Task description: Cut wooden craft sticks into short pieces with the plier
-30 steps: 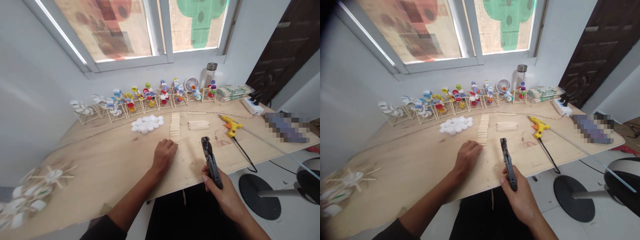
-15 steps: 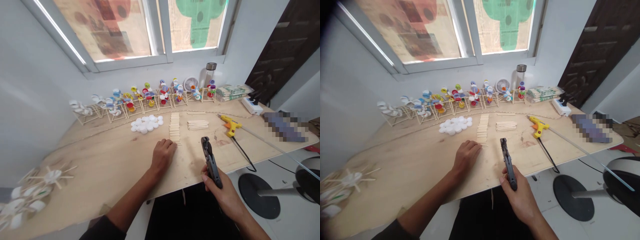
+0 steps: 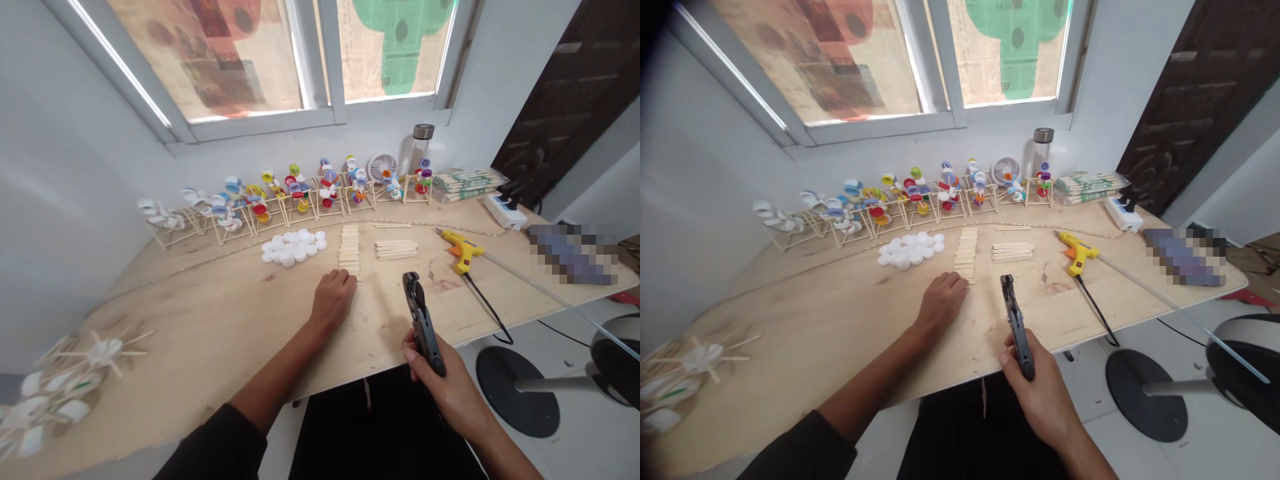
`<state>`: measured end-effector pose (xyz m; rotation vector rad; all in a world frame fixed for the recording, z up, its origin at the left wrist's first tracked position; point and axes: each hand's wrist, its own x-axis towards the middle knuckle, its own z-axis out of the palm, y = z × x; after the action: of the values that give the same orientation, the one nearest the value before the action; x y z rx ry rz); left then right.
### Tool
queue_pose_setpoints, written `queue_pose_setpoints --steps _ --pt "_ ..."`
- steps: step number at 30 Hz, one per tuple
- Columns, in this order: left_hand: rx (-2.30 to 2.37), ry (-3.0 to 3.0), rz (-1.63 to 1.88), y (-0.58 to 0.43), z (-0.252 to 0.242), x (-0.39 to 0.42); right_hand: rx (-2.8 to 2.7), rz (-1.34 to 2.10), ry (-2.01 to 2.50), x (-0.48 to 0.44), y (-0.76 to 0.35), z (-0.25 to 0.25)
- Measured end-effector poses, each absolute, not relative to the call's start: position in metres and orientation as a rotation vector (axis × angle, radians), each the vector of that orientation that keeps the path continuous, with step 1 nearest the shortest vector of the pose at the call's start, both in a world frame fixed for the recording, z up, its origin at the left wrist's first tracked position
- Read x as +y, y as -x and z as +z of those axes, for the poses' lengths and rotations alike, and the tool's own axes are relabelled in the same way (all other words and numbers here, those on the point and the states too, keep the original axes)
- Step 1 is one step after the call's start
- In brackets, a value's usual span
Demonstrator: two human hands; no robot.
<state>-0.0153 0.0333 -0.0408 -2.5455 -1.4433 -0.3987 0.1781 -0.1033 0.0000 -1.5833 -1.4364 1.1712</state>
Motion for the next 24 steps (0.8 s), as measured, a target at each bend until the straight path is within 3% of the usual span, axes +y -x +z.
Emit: queue_pose_setpoints --steps 24 --pt "-1.543 2.492 -0.366 0.004 -0.040 0.089 -1.414 1.216 1.606 -0.102 -0.179 -0.007"
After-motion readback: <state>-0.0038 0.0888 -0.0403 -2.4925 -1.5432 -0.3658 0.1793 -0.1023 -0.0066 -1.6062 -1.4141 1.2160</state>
